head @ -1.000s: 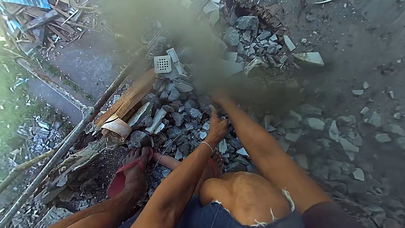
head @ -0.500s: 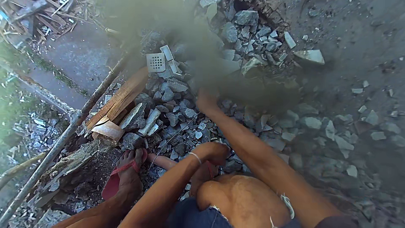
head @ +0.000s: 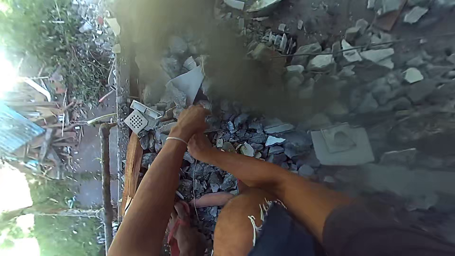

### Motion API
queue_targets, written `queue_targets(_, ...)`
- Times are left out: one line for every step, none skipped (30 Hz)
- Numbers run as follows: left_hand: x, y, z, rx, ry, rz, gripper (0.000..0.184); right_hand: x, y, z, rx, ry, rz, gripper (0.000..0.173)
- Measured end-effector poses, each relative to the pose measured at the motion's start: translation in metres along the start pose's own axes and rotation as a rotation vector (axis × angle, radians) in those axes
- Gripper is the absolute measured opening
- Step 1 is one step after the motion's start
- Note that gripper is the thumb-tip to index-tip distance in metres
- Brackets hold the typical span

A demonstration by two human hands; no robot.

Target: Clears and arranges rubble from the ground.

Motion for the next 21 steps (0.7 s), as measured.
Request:
queue_targets(0.011, -0.008, 0.000, 0.052, 0.010, -0.066, 0.040, -0.003, 0.000, 0.000, 0.009, 0.008, 0.003, 0.025)
queue_targets(0.020, -0.014, -0.001, 0.093, 0.030, -0.114, 0.036, -0.005, 0.003, 0.001, 0.013, 0.015, -0.003, 0.025)
queue_targets(0.025, -0.019, -0.003, 0.108, 0.037, -0.130, 0.030, -0.006, 0.004, 0.002, -0.009, 0.026, 0.018, 0.024)
queue_targets(0.026, -0.022, -0.005, 0.113, 0.035, -0.117, 0.024, -0.006, 0.005, 0.003, -0.046, 0.037, 0.063, 0.023)
queue_targets(0.026, -0.024, -0.009, 0.118, 0.030, -0.083, 0.023, -0.006, 0.008, 0.003, -0.076, 0.040, 0.120, 0.024)
queue_targets(0.026, -0.024, -0.014, 0.108, 0.026, -0.047, 0.023, -0.003, 0.011, 0.004, -0.094, 0.045, 0.172, 0.026)
queue_targets(0.025, -0.025, -0.018, 0.090, 0.024, -0.019, 0.022, 0.000, 0.012, 0.005, -0.126, 0.052, 0.206, 0.026)
queue_targets(0.025, -0.026, -0.024, 0.064, 0.036, -0.002, 0.023, 0.004, 0.012, 0.006, -0.153, 0.056, 0.221, 0.023)
queue_targets(0.025, -0.024, -0.032, 0.031, 0.058, 0.007, 0.023, 0.007, 0.015, 0.007, -0.151, 0.053, 0.214, 0.022)
queue_targets(0.026, -0.024, -0.039, -0.010, 0.085, 0.003, 0.024, 0.008, 0.016, 0.006, -0.135, 0.050, 0.205, 0.023)
queue_targets(0.028, -0.024, -0.046, -0.045, 0.111, -0.007, 0.025, 0.008, 0.017, 0.006, -0.123, 0.060, 0.221, 0.023)
queue_targets(0.032, -0.025, -0.050, -0.062, 0.125, -0.022, 0.025, 0.008, 0.017, 0.008, -0.127, 0.080, 0.240, 0.023)
queue_targets(0.035, -0.026, -0.050, -0.063, 0.130, -0.034, 0.024, 0.007, 0.015, 0.013, -0.129, 0.104, 0.259, 0.024)
queue_targets(0.038, -0.026, -0.051, -0.062, 0.134, -0.039, 0.024, 0.006, 0.014, 0.017, -0.127, 0.122, 0.278, 0.026)
queue_targets(0.039, -0.026, -0.052, -0.061, 0.144, -0.041, 0.024, 0.006, 0.012, 0.021, -0.103, 0.129, 0.294, 0.028)
queue_targets(0.039, -0.025, -0.053, -0.063, 0.155, -0.044, 0.025, 0.005, 0.011, 0.025, -0.046, 0.129, 0.316, 0.030)
queue_targets(0.038, -0.025, -0.054, -0.065, 0.166, -0.055, 0.026, 0.004, 0.007, 0.028, 0.033, 0.116, 0.327, 0.032)
queue_targets(0.036, -0.024, -0.053, -0.068, 0.172, -0.069, 0.025, 0.003, 0.004, 0.031, 0.116, 0.096, 0.319, 0.035)
queue_targets(0.034, -0.024, -0.051, -0.070, 0.176, -0.083, 0.025, 0.002, 0.002, 0.033, 0.180, 0.081, 0.304, 0.037)
queue_targets(0.032, -0.023, -0.050, -0.068, 0.179, -0.089, 0.024, 0.001, 0.001, 0.034, 0.207, 0.072, 0.277, 0.040)
queue_targets(0.031, -0.024, -0.049, -0.067, 0.180, -0.086, 0.023, 0.001, 0.001, 0.035, 0.208, 0.063, 0.246, 0.042)
Point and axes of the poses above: each hand's wrist, its own x-axis towards the middle knuckle, its own y-axis out of the back of the hand, z = x × y, the point moved 5 cm from there along x, towards the middle knuckle, and after that the axes turned 14 degrees about -z, right-handed, at the moved point
